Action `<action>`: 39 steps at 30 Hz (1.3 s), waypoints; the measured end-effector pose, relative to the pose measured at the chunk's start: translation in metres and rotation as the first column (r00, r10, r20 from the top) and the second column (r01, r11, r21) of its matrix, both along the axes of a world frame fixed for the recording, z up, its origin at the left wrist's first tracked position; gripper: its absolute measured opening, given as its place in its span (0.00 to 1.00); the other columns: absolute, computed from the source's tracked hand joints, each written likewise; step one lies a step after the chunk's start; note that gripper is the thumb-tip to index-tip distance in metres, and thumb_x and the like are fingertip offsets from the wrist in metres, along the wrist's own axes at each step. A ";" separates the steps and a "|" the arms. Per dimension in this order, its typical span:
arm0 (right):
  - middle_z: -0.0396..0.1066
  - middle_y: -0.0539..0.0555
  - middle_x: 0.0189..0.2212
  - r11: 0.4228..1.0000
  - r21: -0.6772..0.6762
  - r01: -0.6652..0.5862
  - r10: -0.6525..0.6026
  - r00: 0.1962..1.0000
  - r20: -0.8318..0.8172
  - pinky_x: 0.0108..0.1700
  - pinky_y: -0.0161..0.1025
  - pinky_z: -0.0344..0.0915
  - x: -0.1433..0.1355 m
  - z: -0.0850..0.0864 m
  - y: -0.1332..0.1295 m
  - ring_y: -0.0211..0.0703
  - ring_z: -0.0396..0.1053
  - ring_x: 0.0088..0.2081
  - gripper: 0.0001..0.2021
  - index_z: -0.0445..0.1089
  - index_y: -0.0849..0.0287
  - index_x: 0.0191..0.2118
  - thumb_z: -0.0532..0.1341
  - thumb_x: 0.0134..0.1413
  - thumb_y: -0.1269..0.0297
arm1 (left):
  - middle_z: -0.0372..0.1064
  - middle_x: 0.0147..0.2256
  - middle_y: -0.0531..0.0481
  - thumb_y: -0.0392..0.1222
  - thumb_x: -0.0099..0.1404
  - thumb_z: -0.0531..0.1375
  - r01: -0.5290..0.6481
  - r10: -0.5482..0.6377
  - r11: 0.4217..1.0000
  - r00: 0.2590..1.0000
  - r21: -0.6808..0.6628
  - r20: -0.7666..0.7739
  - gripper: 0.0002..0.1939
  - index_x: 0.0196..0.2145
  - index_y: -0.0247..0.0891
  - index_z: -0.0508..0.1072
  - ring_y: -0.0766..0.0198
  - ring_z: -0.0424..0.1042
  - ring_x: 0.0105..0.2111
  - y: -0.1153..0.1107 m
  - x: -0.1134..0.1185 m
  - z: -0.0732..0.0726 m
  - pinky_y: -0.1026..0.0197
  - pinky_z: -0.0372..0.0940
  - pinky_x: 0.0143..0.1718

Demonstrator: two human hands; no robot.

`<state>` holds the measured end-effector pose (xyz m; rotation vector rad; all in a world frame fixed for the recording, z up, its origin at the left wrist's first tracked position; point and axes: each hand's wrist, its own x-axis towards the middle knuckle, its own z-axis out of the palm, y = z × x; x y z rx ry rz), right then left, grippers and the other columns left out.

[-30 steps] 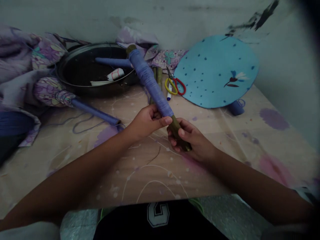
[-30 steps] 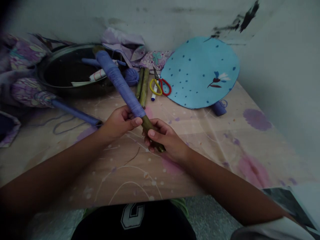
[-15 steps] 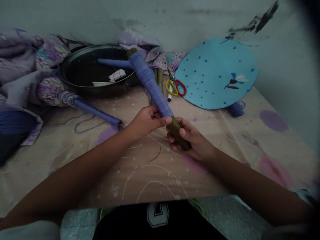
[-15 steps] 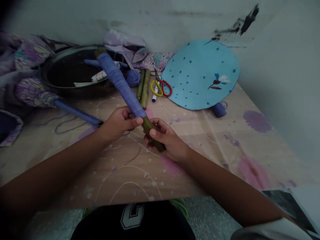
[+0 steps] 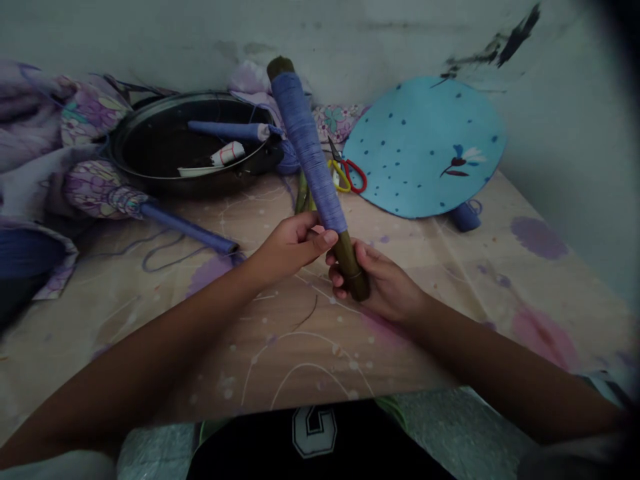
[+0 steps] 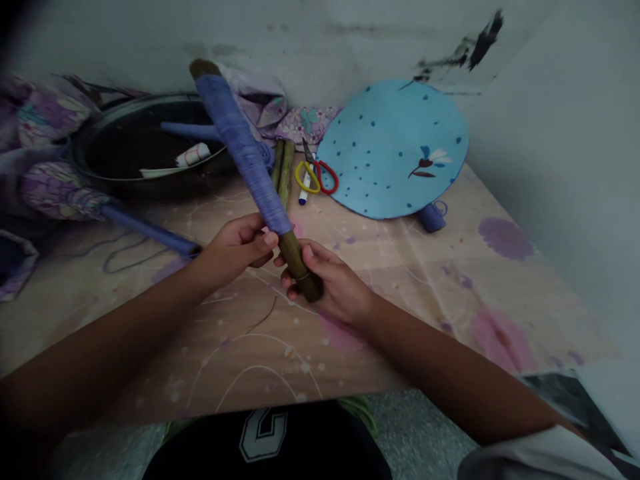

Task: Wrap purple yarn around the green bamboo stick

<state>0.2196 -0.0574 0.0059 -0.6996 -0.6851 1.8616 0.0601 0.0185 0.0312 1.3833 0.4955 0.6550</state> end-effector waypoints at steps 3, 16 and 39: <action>0.68 0.51 0.34 1.000 0.001 0.004 -0.004 1.000 0.008 0.26 0.31 0.66 0.001 0.000 0.001 0.33 0.67 0.28 0.14 0.66 0.60 0.41 0.62 0.54 0.55 | 0.61 0.22 0.58 0.51 0.57 0.64 0.006 -0.006 1.000 1.000 -0.002 -0.012 0.18 0.33 0.33 0.66 0.79 0.51 0.16 0.002 -0.001 -0.004 0.70 0.44 0.16; 0.70 0.51 0.33 1.000 -0.021 0.010 -0.010 1.000 -0.013 0.25 0.28 0.65 0.004 -0.002 0.002 0.31 0.67 0.27 0.14 0.68 0.60 0.39 0.65 0.51 0.57 | 0.55 0.20 0.60 0.49 0.57 0.64 0.004 -0.004 1.000 1.000 -0.003 -0.030 0.15 0.32 0.33 0.68 0.78 0.48 0.16 0.003 -0.003 -0.003 0.69 0.42 0.17; 0.61 0.47 0.20 0.965 -0.180 -0.191 0.167 0.976 -0.141 0.16 0.29 0.56 -0.002 -0.001 -0.002 0.32 0.58 0.16 0.12 0.62 0.58 0.30 0.56 0.43 0.54 | 0.71 0.29 0.48 0.49 0.62 0.57 0.186 -0.151 0.971 0.964 0.150 -0.217 0.16 0.37 0.31 0.70 0.66 0.69 0.29 -0.003 0.003 -0.007 0.65 0.65 0.30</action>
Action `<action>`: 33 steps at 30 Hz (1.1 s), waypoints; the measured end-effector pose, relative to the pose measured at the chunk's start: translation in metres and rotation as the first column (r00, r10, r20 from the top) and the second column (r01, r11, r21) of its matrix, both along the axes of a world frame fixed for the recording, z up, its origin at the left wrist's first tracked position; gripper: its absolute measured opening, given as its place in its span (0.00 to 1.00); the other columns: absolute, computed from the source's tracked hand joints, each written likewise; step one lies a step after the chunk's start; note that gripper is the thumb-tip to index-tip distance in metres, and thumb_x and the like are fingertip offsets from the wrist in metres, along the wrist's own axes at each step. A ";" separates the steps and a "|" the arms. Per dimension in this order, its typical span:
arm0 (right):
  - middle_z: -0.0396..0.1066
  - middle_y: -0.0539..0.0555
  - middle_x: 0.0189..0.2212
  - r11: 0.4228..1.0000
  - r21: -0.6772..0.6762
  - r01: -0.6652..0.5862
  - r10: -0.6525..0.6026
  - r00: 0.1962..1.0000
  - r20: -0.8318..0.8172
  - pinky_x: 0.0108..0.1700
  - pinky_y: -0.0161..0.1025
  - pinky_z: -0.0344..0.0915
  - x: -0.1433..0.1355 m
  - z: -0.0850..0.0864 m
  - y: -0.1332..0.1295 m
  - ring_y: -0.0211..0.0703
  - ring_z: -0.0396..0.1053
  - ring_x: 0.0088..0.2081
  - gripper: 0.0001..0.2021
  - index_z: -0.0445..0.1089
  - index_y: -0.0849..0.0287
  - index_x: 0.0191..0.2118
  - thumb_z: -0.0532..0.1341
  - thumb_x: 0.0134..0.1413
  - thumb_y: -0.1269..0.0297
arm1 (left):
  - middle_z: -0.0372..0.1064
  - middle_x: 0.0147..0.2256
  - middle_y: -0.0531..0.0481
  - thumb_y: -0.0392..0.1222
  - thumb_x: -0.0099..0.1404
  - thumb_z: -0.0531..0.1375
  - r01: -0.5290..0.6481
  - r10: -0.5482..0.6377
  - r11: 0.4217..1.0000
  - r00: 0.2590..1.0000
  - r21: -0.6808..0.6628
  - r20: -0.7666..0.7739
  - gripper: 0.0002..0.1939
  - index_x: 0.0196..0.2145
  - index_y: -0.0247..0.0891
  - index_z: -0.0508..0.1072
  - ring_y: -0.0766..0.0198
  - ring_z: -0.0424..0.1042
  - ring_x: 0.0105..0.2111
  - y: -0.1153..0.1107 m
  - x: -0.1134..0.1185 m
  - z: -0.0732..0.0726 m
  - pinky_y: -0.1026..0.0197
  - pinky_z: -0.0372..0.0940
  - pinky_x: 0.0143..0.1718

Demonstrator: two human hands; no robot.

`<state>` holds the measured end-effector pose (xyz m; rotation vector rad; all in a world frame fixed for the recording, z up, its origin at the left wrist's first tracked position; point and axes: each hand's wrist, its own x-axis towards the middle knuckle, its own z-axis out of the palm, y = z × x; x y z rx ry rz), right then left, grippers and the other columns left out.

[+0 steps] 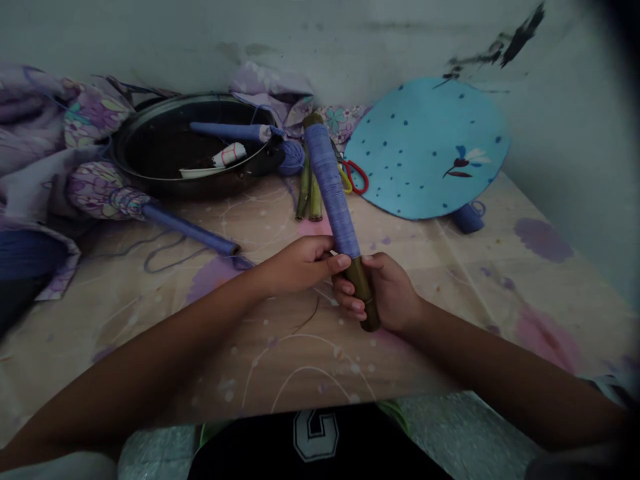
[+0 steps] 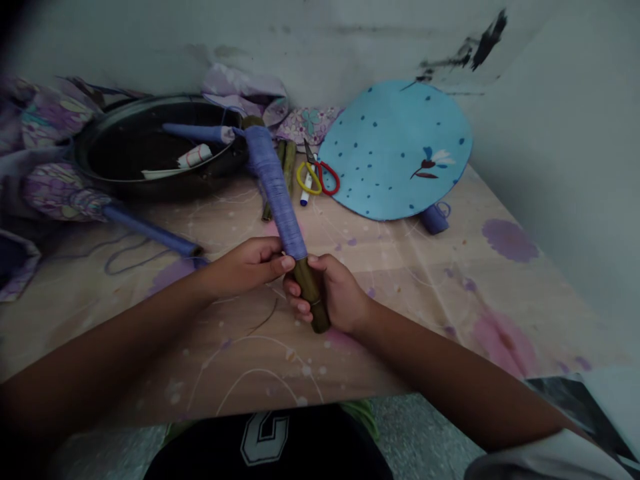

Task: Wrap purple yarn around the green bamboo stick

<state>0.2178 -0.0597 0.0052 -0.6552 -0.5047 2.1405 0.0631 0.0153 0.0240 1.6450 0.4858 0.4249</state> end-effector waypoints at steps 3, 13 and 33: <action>0.61 0.46 0.19 1.000 0.004 0.018 -0.018 0.999 0.046 0.15 0.29 0.55 -0.003 0.001 -0.001 0.31 0.56 0.15 0.13 0.62 0.58 0.29 0.56 0.43 0.53 | 0.70 0.30 0.48 0.49 0.61 0.57 -0.015 0.016 1.000 0.999 0.028 -0.043 0.15 0.35 0.31 0.69 0.66 0.69 0.29 -0.001 0.000 0.000 0.65 0.65 0.30; 0.60 0.45 0.16 1.000 -0.018 0.018 -0.016 0.995 0.102 0.12 0.28 0.53 -0.003 -0.001 -0.004 0.31 0.53 0.13 0.14 0.62 0.58 0.26 0.55 0.45 0.50 | 0.70 0.30 0.48 0.48 0.61 0.57 0.014 -0.014 1.000 0.999 -0.012 -0.046 0.14 0.36 0.31 0.68 0.66 0.70 0.29 -0.003 0.000 -0.001 0.64 0.65 0.30; 0.66 0.51 0.19 0.999 -0.029 0.044 -0.040 0.992 0.116 0.21 0.35 0.65 -0.001 0.002 -0.009 0.36 0.63 0.16 0.14 0.67 0.62 0.23 0.54 0.43 0.55 | 0.70 0.26 0.49 0.44 0.60 0.59 -0.055 0.048 0.985 0.998 -0.166 -0.042 0.11 0.31 0.31 0.67 0.68 0.72 0.23 -0.014 0.005 0.000 0.67 0.67 0.25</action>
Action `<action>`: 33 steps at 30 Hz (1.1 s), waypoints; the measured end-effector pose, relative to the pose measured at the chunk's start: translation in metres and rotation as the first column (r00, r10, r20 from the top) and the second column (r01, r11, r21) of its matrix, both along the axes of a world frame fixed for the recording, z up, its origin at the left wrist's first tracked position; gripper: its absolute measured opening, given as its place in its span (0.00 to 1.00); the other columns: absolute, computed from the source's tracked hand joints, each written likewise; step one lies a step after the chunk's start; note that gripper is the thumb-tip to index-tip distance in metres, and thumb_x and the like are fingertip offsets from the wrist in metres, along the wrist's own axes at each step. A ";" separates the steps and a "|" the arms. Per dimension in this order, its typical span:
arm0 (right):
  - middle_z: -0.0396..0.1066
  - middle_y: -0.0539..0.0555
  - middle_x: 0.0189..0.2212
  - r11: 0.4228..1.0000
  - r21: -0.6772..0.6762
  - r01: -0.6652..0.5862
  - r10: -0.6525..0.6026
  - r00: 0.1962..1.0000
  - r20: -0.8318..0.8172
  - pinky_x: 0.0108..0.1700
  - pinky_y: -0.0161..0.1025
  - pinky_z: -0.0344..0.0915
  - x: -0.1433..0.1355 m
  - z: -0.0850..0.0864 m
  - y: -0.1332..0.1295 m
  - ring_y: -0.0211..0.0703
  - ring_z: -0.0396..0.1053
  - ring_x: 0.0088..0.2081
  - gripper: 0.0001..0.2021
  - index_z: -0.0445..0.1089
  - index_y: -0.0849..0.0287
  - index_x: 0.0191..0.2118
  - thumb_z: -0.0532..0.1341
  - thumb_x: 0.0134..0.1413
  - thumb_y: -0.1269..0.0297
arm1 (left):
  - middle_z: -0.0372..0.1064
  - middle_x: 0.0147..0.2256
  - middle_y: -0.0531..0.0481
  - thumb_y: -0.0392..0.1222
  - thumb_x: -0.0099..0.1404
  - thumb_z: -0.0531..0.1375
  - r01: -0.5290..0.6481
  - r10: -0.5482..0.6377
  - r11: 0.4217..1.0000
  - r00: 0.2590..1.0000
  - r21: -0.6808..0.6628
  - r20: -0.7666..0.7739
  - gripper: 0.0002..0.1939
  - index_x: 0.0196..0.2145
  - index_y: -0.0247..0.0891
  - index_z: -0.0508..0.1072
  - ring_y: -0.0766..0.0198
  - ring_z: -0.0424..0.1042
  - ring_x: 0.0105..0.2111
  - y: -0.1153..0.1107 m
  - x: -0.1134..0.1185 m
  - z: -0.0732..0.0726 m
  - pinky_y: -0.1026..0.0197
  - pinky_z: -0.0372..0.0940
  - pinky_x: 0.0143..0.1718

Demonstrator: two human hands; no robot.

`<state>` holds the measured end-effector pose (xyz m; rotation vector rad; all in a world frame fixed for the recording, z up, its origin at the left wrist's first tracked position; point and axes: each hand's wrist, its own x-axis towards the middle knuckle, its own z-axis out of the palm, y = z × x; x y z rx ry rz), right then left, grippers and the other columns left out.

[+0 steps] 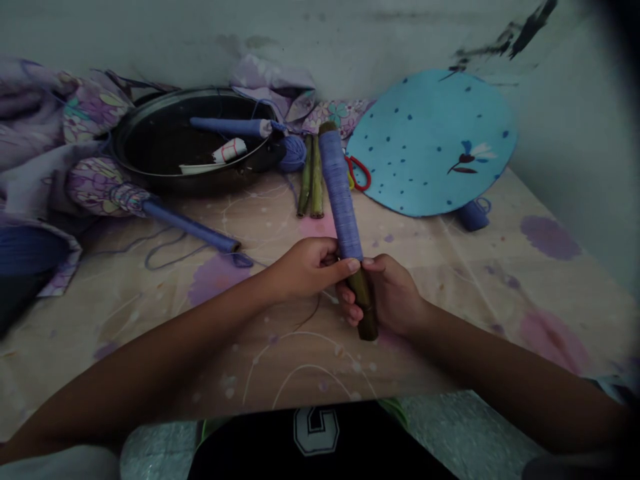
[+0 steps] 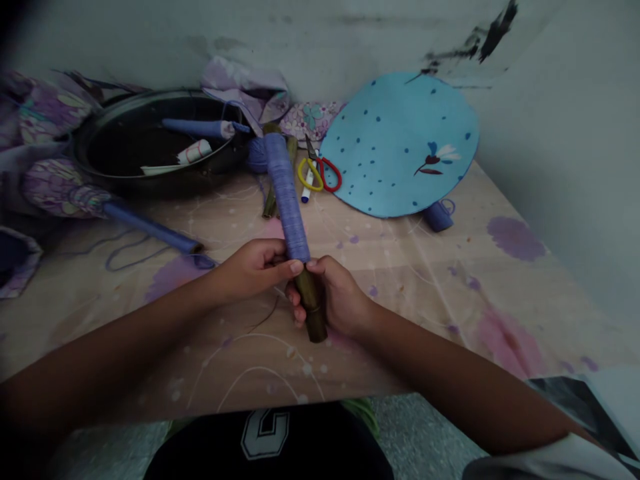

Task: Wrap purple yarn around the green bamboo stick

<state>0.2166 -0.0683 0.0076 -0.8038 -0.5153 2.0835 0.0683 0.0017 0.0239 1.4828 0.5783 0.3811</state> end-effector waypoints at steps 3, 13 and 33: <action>0.64 0.50 0.18 1.000 -0.006 0.012 -0.012 1.000 -0.019 0.20 0.34 0.63 -0.001 0.000 -0.001 0.34 0.61 0.15 0.14 0.66 0.61 0.23 0.54 0.43 0.55 | 0.70 0.26 0.50 0.43 0.59 0.59 -0.025 0.026 0.998 1.000 0.059 -0.010 0.10 0.31 0.31 0.67 0.69 0.72 0.24 0.000 0.001 0.000 0.68 0.67 0.25; 0.70 0.54 0.24 0.989 0.043 0.141 -0.143 0.989 0.049 0.27 0.41 0.71 -0.008 -0.005 0.000 0.43 0.70 0.25 0.13 0.67 0.61 0.33 0.54 0.47 0.56 | 0.66 0.19 0.54 0.45 0.61 0.58 -0.047 0.052 0.996 0.997 0.078 -0.055 0.11 0.29 0.33 0.64 0.70 0.68 0.17 -0.002 -0.001 0.003 0.68 0.64 0.18; 0.67 0.51 0.21 0.974 0.037 0.223 -0.226 0.965 0.129 0.24 0.39 0.70 -0.009 -0.002 0.001 0.39 0.66 0.22 0.11 0.67 0.61 0.28 0.59 0.45 0.57 | 0.67 0.21 0.55 0.46 0.62 0.57 -0.148 0.160 0.982 0.982 0.121 -0.096 0.11 0.31 0.35 0.62 0.66 0.72 0.19 -0.011 -0.001 0.007 0.67 0.64 0.18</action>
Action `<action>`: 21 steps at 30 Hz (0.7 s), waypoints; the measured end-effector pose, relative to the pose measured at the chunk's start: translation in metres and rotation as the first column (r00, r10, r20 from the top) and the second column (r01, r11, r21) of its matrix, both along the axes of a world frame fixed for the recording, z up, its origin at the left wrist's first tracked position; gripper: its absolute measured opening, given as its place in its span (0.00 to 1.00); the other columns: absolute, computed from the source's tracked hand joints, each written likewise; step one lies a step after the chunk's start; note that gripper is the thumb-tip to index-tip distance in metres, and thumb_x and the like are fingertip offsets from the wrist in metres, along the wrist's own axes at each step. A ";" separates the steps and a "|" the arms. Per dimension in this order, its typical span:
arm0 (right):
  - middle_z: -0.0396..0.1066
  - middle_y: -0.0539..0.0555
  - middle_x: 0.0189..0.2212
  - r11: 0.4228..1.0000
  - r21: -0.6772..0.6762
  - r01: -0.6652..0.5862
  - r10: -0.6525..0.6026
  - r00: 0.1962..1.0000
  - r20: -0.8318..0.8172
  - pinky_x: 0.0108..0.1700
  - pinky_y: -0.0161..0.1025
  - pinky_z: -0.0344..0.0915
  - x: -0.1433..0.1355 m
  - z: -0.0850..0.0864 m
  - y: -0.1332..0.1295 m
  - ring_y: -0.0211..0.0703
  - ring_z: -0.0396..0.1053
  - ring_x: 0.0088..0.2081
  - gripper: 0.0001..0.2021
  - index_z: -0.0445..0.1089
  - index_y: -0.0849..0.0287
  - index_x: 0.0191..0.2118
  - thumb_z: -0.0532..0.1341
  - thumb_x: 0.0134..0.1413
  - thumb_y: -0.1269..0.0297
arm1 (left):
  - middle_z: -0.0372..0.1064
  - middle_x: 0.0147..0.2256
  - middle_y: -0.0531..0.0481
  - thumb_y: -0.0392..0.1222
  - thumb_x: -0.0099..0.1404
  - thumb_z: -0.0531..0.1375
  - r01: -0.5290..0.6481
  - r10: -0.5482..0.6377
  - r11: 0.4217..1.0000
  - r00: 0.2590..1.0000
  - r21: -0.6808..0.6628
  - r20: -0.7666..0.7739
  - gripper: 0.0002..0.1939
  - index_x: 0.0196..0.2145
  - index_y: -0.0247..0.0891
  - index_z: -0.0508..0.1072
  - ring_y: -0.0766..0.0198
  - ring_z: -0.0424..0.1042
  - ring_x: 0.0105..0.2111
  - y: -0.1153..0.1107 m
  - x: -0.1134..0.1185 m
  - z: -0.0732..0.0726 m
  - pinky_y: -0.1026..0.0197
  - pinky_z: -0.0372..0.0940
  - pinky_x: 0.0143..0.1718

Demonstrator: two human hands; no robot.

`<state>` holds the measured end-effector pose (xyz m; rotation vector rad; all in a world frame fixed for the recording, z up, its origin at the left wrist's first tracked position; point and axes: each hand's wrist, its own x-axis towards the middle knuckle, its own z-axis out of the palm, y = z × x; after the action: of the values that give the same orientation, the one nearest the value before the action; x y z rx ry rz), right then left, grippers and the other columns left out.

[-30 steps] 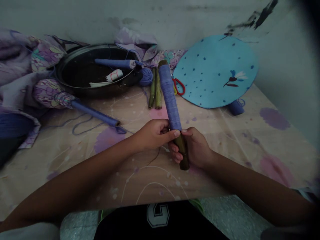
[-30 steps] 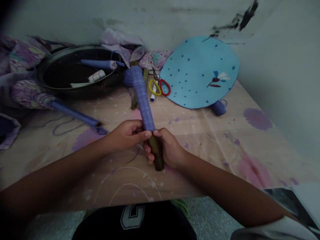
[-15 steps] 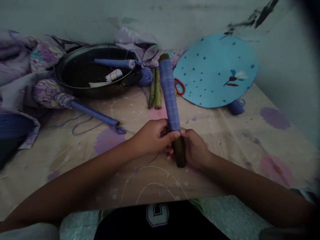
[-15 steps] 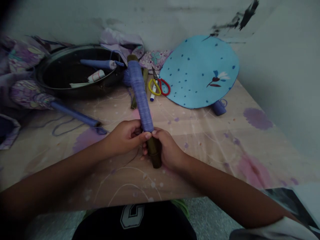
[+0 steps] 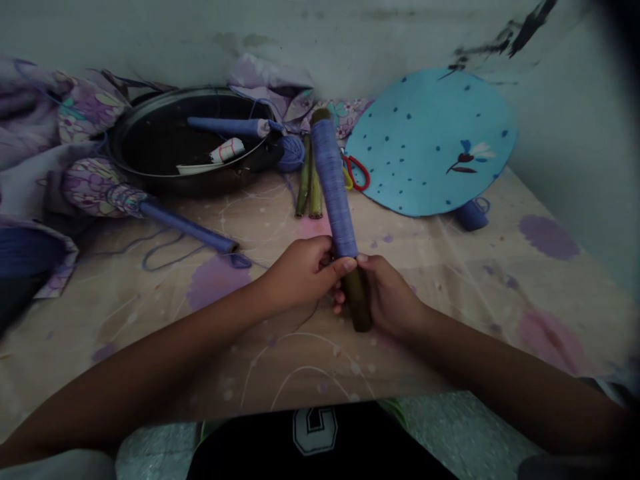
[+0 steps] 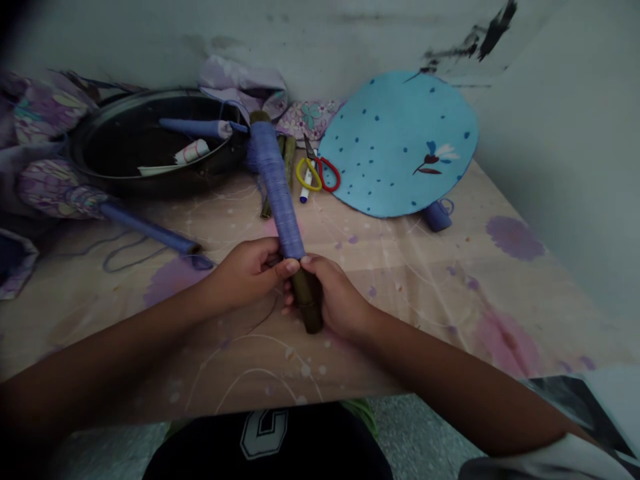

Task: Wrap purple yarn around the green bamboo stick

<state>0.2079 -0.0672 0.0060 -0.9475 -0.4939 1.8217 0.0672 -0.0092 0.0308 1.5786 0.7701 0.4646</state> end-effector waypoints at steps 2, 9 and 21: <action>0.67 0.51 0.22 1.000 -0.002 0.011 -0.011 1.000 -0.003 0.25 0.38 0.70 0.001 0.000 0.002 0.39 0.67 0.23 0.11 0.67 0.61 0.30 0.61 0.46 0.57 | 0.66 0.21 0.55 0.43 0.62 0.57 -0.044 0.045 0.998 0.999 -0.045 0.014 0.10 0.30 0.35 0.62 0.69 0.70 0.19 0.003 0.001 0.000 0.68 0.64 0.19; 0.67 0.50 0.21 0.999 0.007 -0.032 0.032 0.996 -0.082 0.18 0.31 0.63 0.004 0.003 0.003 0.36 0.65 0.21 0.11 0.68 0.61 0.29 0.62 0.45 0.57 | 0.67 0.23 0.54 0.42 0.61 0.59 0.086 -0.032 0.964 0.976 -0.250 0.214 0.10 0.33 0.32 0.65 0.70 0.71 0.22 0.007 -0.001 -0.002 0.66 0.67 0.26; 0.67 0.52 0.21 0.981 -0.038 -0.192 0.184 0.972 -0.147 0.14 0.30 0.62 0.010 0.001 0.007 0.35 0.64 0.18 0.15 0.69 0.63 0.28 0.54 0.51 0.55 | 0.68 0.22 0.54 0.43 0.61 0.60 0.121 -0.061 0.962 0.969 -0.246 0.238 0.11 0.33 0.32 0.64 0.70 0.71 0.23 0.010 -0.001 -0.006 0.68 0.65 0.25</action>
<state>0.2174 -0.0606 0.0068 -0.8196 -0.4616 2.0657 0.0660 0.0010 0.0249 1.2849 0.5536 0.4492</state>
